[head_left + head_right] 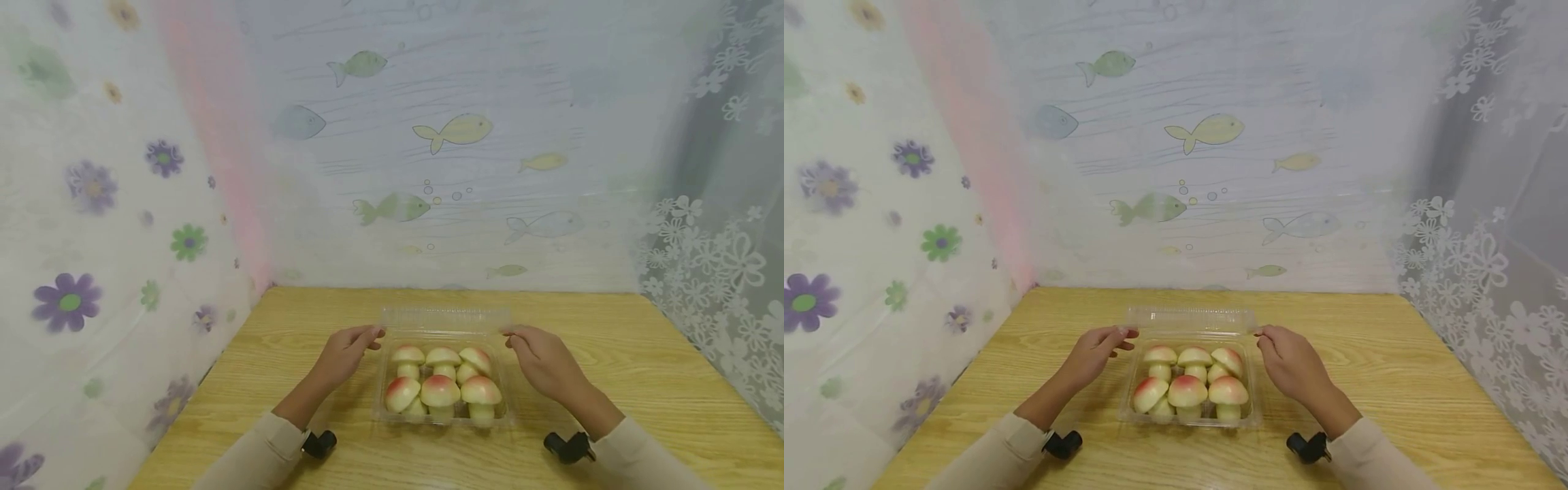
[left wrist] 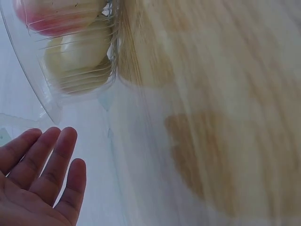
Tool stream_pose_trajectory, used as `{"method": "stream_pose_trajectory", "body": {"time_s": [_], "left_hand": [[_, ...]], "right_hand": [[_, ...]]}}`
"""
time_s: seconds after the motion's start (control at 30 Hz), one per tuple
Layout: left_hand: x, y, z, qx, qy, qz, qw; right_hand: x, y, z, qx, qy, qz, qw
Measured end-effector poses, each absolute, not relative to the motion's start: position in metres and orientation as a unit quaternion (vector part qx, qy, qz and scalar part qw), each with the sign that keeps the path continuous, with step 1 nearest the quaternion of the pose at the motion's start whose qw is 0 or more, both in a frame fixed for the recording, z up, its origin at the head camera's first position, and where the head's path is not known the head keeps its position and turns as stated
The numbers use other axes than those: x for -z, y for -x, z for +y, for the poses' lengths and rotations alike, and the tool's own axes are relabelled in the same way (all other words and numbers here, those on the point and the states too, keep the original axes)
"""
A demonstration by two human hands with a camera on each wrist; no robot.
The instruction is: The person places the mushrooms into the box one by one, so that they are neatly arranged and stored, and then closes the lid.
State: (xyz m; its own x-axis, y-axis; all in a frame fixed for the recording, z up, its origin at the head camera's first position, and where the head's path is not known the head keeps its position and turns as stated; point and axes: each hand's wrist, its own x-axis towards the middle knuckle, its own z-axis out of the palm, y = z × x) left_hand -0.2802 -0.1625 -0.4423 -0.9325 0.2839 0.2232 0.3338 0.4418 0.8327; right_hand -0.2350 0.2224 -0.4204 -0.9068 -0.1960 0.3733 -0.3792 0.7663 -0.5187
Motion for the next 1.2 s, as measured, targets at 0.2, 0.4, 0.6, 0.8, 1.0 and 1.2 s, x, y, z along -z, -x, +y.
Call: {"method": "stream_pose_trajectory", "body": {"time_s": [0.2, 0.4, 0.6, 0.8, 1.0, 1.2], "left_hand": [[0.443, 0.277, -0.163, 0.514, 0.179, -0.839, 0.01], [0.444, 0.273, -0.164, 0.512, 0.17, -0.842, 0.005], [0.444, 0.265, -0.162, 0.506, 0.183, -0.843, -0.012], [0.447, 0.259, -0.164, 0.513, 0.206, -0.833, -0.038], [0.447, 0.252, -0.168, 0.531, 0.208, -0.818, -0.073], [0.447, 0.244, -0.172, 0.553, 0.203, -0.8, -0.114]], "right_hand": [[0.423, 0.231, 0.223, -0.339, -0.139, -0.922, 0.124], [0.425, 0.226, 0.224, -0.366, -0.131, -0.916, 0.104], [0.429, 0.221, 0.226, -0.381, -0.126, -0.912, 0.084], [0.428, 0.217, 0.228, -0.419, -0.105, -0.902, 0.03], [0.426, 0.209, 0.227, -0.455, -0.09, -0.886, -0.014], [0.426, 0.204, 0.228, -0.502, -0.103, -0.856, -0.072]]}}
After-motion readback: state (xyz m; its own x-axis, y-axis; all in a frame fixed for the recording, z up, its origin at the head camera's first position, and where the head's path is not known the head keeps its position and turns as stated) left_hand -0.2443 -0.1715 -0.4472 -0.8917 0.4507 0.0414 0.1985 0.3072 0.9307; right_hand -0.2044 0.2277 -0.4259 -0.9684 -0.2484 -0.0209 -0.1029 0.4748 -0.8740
